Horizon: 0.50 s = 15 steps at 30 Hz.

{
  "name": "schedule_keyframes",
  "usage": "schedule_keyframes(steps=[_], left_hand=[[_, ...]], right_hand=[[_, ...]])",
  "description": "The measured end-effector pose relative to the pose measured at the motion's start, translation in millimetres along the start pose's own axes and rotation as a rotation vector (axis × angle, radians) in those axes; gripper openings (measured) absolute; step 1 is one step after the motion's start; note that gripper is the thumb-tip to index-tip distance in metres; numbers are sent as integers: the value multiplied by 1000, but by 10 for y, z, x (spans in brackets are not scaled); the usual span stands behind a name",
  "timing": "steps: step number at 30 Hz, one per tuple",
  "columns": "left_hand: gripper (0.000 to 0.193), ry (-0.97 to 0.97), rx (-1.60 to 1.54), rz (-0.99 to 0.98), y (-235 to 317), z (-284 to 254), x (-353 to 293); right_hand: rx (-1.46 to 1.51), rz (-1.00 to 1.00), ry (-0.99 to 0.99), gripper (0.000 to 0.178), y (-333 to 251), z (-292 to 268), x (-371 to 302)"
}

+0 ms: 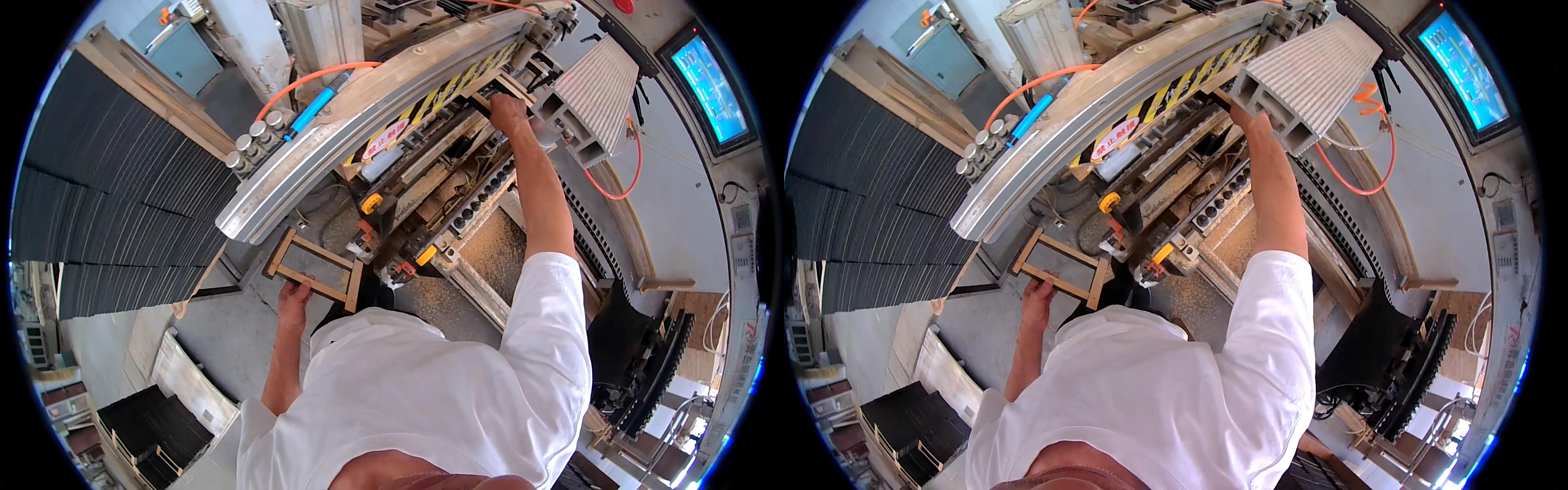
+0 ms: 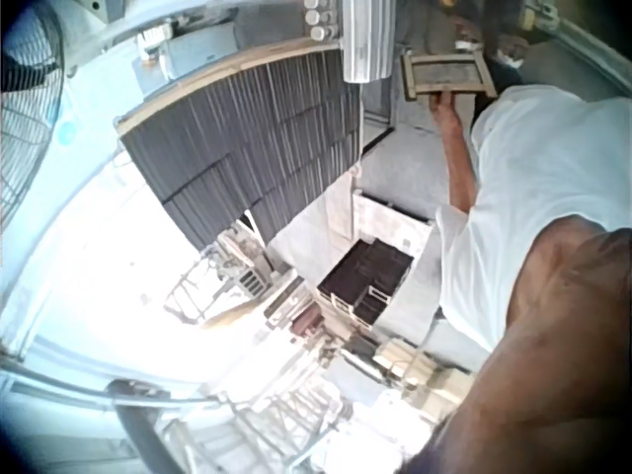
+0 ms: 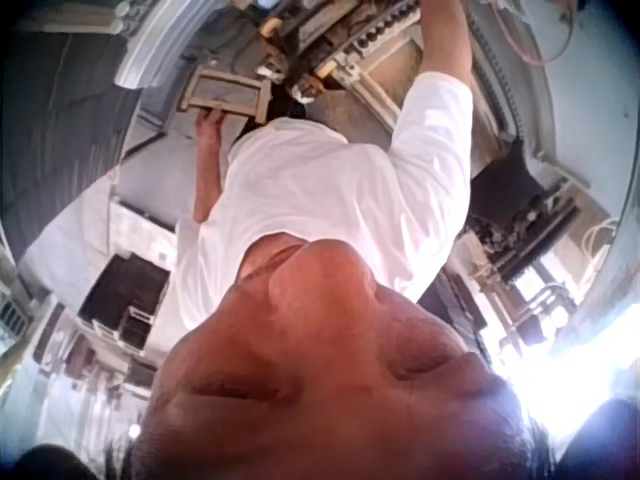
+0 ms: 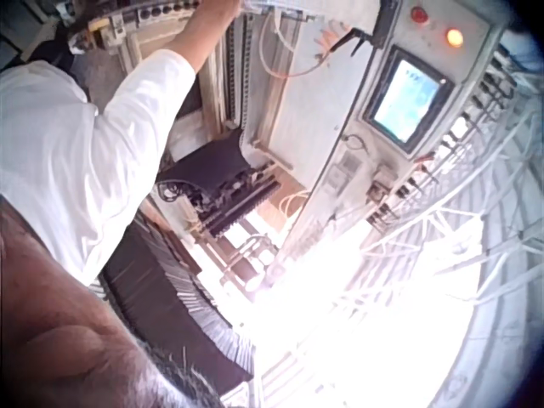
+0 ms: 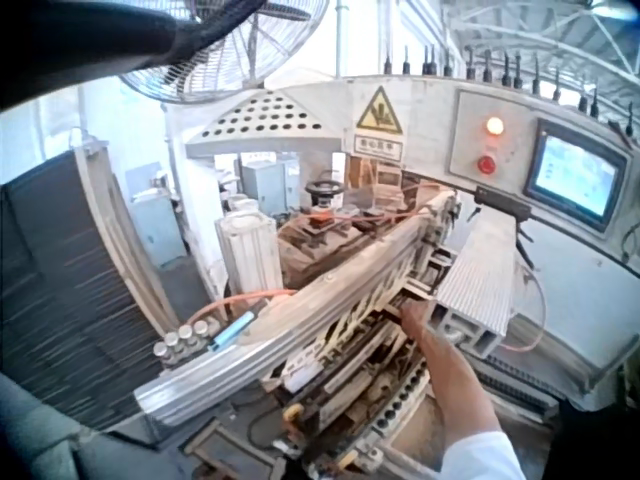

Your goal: The person repeatedly places small wooden frames onto a machine, activates it to process the frames, and then removes them. The person handles the frames one at a time, placing them on a conveyor belt after processing.

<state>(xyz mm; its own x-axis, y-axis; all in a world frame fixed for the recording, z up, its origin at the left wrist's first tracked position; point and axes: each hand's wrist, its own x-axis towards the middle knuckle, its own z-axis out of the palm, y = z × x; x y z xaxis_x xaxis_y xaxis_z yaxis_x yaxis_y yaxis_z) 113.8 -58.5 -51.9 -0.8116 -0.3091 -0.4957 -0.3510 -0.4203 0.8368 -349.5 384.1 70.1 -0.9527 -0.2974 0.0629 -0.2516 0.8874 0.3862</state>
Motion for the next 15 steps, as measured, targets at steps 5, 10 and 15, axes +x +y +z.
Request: schedule_keyframes(steps=[5,10,15], left_hand=[[27,100,208,126,325,21,-92],[26,141,294,396,777,-313,-443],[27,221,318,591,1639,-660,-1142]], right_hand=[[230,191,47,14,127,317,17],[192,91,-94,20,26,-201,-40],[126,67,-79,18,116,117,70]])
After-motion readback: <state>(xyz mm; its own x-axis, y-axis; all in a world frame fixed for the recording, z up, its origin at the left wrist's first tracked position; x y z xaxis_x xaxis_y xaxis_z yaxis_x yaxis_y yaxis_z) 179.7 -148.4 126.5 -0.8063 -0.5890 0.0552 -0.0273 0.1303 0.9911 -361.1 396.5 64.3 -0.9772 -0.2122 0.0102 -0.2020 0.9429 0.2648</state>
